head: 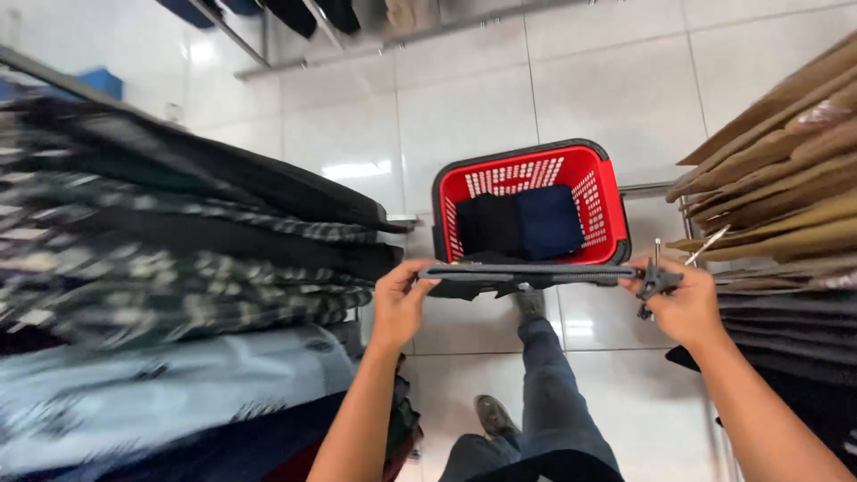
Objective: A person is taking pairs of pants out of a red shopping basket, attaching them to clip hangers, and hanging them onto a clothing rack.
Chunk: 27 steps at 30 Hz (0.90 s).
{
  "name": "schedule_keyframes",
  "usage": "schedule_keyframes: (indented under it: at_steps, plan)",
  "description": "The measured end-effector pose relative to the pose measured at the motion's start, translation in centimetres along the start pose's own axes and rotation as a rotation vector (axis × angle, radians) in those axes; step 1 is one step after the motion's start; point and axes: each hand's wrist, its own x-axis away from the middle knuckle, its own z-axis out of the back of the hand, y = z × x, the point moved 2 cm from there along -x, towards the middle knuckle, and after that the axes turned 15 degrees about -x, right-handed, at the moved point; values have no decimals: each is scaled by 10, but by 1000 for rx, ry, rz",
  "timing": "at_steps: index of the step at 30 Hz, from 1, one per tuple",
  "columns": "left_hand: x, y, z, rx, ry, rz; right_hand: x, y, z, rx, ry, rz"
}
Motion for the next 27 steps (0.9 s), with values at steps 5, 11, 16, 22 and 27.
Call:
schedule_keyframes:
  at_steps: [5,11,16,22,27]
  plan:
    - [90,94,39,-30,33,-195,90,-71,-38,49,93,-16]
    - [165,171,45,-83,52,-337,151,-131,-48,147,127,-52]
    - [202,212,40,-148,-43,-448,224,-195,-77,213,146,44]
    - [227,223,36,-158,-99,-474,279,-233,-90,301,137,183]
    - [246,228,27,-18,-29,-427,278,-238,-104,38,-90,406]
